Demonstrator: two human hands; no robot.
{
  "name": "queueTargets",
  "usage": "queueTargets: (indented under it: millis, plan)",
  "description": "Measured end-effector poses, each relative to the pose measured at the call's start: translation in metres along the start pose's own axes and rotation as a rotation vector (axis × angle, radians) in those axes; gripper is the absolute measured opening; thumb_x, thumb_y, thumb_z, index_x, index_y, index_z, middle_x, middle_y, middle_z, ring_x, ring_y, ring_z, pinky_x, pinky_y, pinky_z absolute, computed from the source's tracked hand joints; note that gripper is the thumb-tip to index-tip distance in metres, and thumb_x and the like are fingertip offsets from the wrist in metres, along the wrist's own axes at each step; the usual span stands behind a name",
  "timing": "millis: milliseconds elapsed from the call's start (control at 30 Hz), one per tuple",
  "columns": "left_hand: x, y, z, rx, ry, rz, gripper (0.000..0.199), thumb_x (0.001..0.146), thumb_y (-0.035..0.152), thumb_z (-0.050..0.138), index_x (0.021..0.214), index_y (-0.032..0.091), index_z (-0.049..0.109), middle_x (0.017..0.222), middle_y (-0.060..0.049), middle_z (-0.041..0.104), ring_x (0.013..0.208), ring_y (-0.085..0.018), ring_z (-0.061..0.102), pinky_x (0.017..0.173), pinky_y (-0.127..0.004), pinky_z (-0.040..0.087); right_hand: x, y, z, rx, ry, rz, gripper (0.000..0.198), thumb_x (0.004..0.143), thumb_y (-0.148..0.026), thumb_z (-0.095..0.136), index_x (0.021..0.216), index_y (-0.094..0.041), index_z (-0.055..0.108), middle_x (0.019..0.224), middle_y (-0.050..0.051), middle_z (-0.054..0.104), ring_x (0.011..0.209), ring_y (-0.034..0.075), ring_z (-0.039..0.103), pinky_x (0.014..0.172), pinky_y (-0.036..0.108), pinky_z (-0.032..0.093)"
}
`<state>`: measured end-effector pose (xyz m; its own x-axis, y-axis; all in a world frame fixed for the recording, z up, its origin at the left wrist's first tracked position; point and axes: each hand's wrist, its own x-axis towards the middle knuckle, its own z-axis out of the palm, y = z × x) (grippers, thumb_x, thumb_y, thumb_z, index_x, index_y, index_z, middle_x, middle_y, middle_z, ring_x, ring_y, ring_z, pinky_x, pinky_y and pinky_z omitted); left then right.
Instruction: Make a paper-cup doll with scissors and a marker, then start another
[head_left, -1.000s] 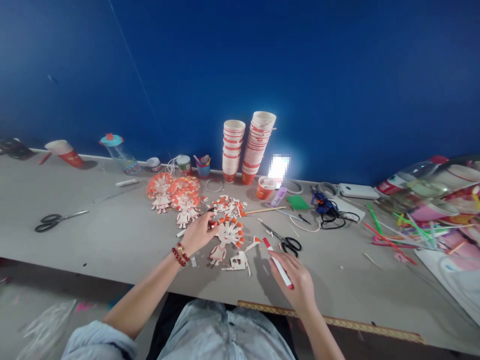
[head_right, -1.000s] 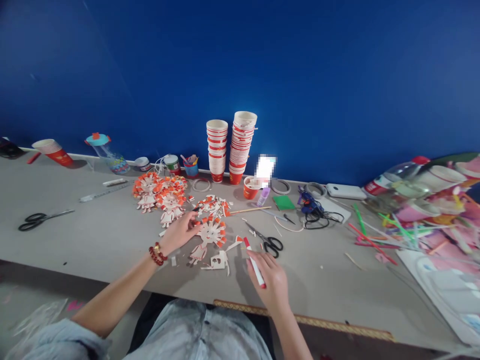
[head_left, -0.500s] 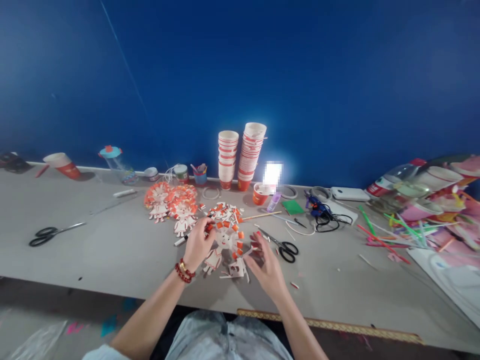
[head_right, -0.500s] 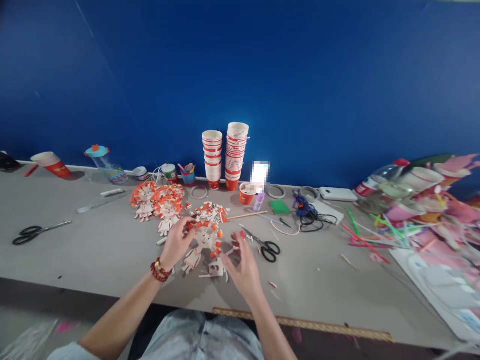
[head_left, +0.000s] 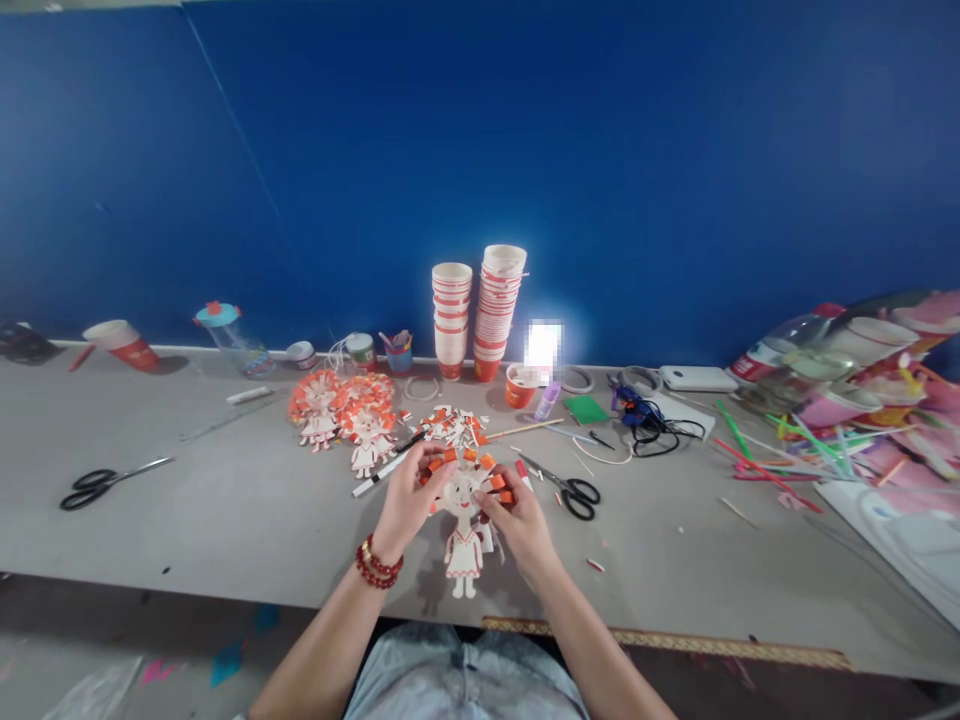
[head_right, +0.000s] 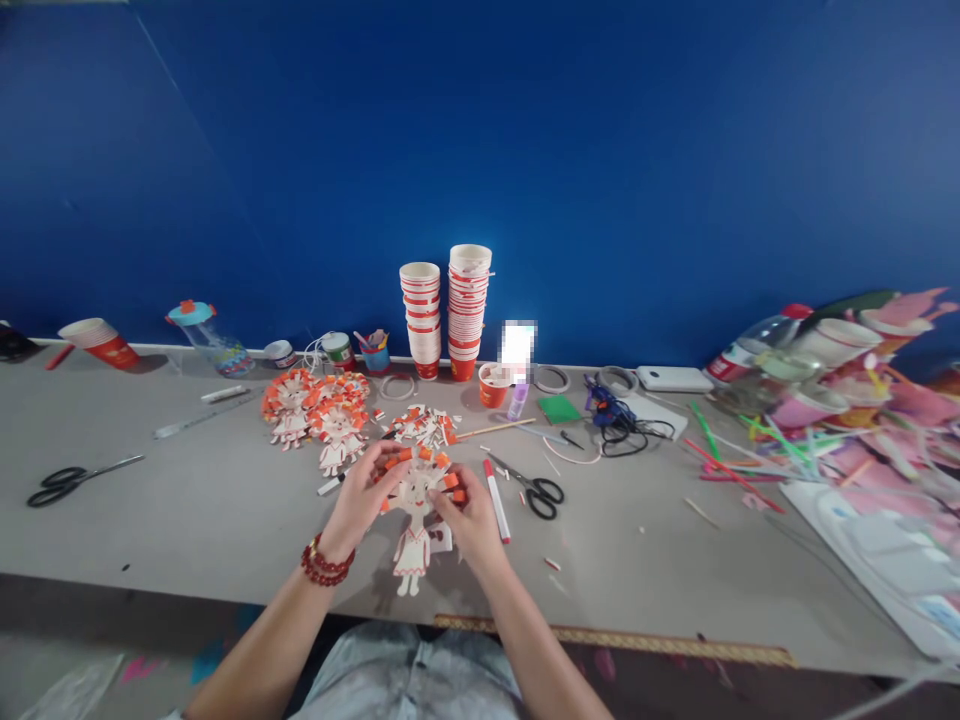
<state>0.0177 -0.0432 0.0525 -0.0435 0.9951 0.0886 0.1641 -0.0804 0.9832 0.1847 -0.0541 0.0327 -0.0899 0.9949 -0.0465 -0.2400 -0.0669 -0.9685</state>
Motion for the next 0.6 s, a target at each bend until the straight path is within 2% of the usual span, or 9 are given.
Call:
queueTargets:
  millis: [133,233,367,467,533,600]
  plan:
    - [0.002,-0.005,0.004,-0.141,0.03,-0.119,0.027,0.083,0.039,0.063,0.101,0.019,0.058,0.081,-0.001,0.063,0.066,-0.013,0.06,0.059,-0.023,0.05,-0.001,-0.001,0.002,0.041,0.049,0.002,0.04,0.069,-0.037,0.08,0.1,-0.019,0.061,0.07,-0.004,0.061,0.053,0.011,0.057,0.051,0.022,0.052]
    - [0.0,-0.004,0.005,-0.311,-0.008,-0.198,0.031,0.081,0.039,0.065,0.104,0.019,0.058,0.083,-0.001,0.063,0.07,-0.015,0.064,0.062,-0.025,0.052,-0.001,0.001,0.001,0.071,0.064,0.005,0.041,0.069,-0.035,0.08,0.102,-0.019,0.062,0.074,-0.002,0.064,0.057,0.012,0.06,0.053,0.023,0.053]
    - [-0.008,0.0,-0.003,-0.432,-0.104,-0.22,0.041,0.082,0.041,0.066,0.116,0.02,0.058,0.107,-0.008,0.066,0.089,-0.02,0.066,0.068,-0.025,0.054,0.001,0.004,-0.003,0.073,0.055,-0.013,0.038,0.072,-0.034,0.078,0.104,-0.02,0.063,0.08,-0.001,0.067,0.062,0.013,0.062,0.056,0.023,0.052]
    - [-0.018,-0.001,-0.005,-0.521,-0.213,-0.168,0.056,0.08,0.042,0.069,0.129,0.023,0.051,0.127,-0.011,0.06,0.109,-0.025,0.062,0.085,-0.031,0.054,0.003,0.007,-0.007,0.053,0.065,-0.037,0.036,0.074,-0.036,0.077,0.103,-0.02,0.064,0.082,-0.001,0.067,0.064,0.013,0.063,0.059,0.023,0.052]
    - [-0.024,-0.002,-0.001,-0.557,-0.251,-0.129,0.069,0.075,0.038,0.075,0.136,0.025,0.045,0.133,-0.011,0.058,0.117,-0.027,0.06,0.096,-0.037,0.05,0.003,0.01,-0.008,0.03,0.081,-0.054,0.034,0.074,-0.036,0.077,0.101,-0.02,0.064,0.083,0.0,0.067,0.067,0.014,0.063,0.061,0.023,0.052]
    - [-0.028,-0.003,0.007,-0.524,-0.206,-0.137,0.071,0.074,0.034,0.077,0.136,0.024,0.045,0.13,-0.011,0.062,0.116,-0.027,0.061,0.098,-0.04,0.049,0.003,0.011,-0.007,0.011,0.086,-0.055,0.034,0.075,-0.036,0.077,0.101,-0.019,0.063,0.083,0.0,0.067,0.067,0.014,0.063,0.061,0.023,0.052]
